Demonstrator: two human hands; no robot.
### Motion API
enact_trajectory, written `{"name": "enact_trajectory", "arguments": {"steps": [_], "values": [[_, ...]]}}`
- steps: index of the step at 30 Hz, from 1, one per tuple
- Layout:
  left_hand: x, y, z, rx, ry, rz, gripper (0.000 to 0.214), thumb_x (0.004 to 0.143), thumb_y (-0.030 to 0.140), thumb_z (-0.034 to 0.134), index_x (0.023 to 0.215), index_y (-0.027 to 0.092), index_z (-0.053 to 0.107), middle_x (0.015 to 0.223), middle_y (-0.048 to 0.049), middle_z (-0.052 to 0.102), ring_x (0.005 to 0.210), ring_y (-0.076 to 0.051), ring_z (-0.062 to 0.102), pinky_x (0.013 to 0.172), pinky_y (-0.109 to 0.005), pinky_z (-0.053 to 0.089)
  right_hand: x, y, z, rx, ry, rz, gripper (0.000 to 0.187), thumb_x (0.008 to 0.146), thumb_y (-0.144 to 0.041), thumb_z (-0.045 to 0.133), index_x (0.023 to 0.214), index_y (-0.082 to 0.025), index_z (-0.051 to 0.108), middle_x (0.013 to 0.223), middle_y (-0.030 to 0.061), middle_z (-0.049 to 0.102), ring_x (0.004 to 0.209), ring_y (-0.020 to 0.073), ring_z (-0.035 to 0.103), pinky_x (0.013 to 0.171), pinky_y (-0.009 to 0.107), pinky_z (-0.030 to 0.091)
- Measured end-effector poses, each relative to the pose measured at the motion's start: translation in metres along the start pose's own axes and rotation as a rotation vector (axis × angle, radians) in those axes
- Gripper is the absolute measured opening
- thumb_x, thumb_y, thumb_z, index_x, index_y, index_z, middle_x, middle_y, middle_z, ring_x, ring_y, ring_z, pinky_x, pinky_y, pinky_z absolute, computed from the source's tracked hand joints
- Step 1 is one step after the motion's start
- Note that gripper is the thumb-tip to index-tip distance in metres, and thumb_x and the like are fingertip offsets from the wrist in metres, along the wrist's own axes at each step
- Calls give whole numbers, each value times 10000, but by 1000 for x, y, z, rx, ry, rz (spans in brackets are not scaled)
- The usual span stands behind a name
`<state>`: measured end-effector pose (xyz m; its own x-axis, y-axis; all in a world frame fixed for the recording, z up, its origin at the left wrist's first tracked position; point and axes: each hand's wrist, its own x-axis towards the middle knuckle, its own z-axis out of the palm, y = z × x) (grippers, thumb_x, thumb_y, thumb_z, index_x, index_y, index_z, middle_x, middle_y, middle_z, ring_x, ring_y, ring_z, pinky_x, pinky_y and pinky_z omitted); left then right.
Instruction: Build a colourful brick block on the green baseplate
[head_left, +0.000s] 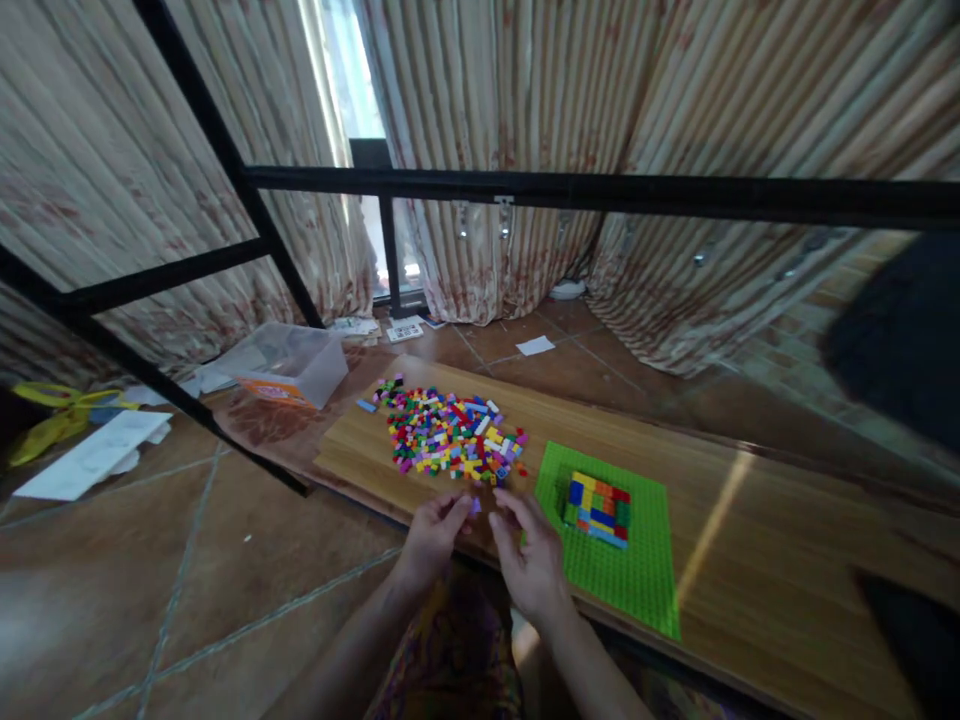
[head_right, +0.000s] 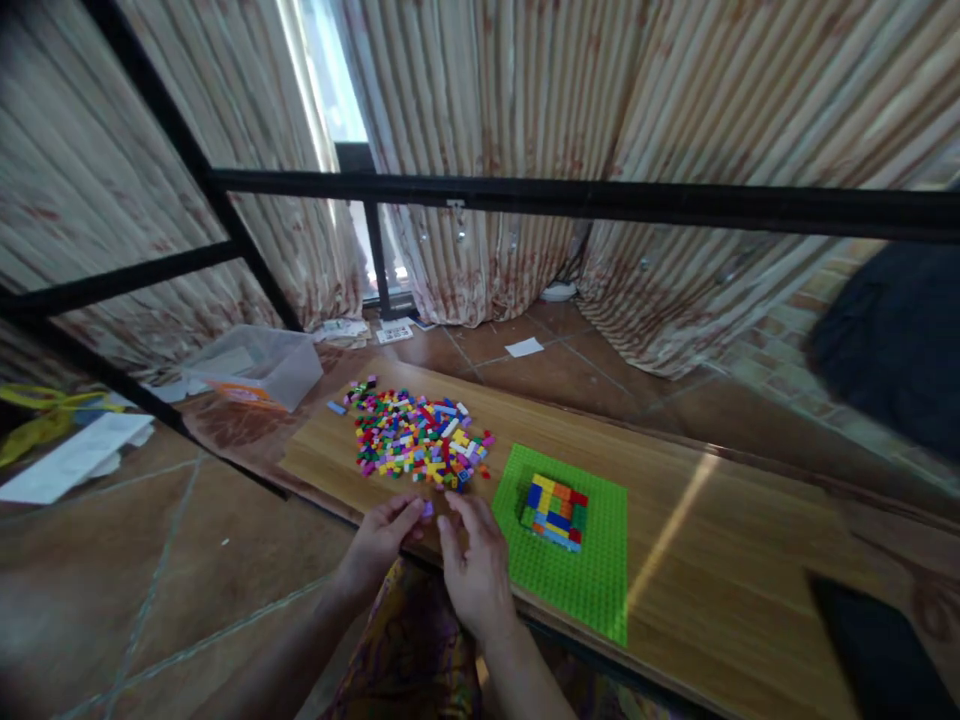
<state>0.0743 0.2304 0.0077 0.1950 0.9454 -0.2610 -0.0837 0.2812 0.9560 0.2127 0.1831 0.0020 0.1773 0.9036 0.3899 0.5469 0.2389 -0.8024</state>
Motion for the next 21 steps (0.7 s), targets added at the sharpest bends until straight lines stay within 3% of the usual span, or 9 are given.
{"name": "enact_trajectory", "arguments": {"steps": [4,10,13,15,21], "values": [[-11,-8,19,-6,-212,-75,407,698,541,718,706,143,631,566,34,526,519,-78,425,518,-205,349,-20,0,-11,42,-15,50,248,929,-306,496,1093,-223,662,1027,75,686,941,180,652,824,304,536],[-15,-10,45,55,-313,-125,419,709,551,705,715,138,639,592,23,549,544,-84,450,548,-212,365,-37,5,-39,31,-49,148,227,937,-278,504,1097,-252,662,998,39,680,926,163,641,825,282,521],[-13,-12,58,82,-339,-108,387,744,535,674,741,149,638,629,16,575,577,-102,496,573,-221,403,-39,12,-54,-21,-8,154,217,933,-318,516,1069,-245,669,999,46,682,929,175,640,826,295,516],[-10,-14,66,153,-337,-39,338,790,500,633,801,162,650,689,3,616,632,-124,541,598,-232,433,-36,20,-66,-88,64,159,226,922,-364,532,1040,-241,681,1017,57,680,950,192,633,850,321,507],[7,-12,76,520,-229,345,192,867,312,551,999,213,650,914,-30,674,781,-157,606,696,-272,492,-9,55,-104,-364,236,179,322,889,-488,541,974,-239,727,1034,86,651,996,238,575,915,422,449]]}}
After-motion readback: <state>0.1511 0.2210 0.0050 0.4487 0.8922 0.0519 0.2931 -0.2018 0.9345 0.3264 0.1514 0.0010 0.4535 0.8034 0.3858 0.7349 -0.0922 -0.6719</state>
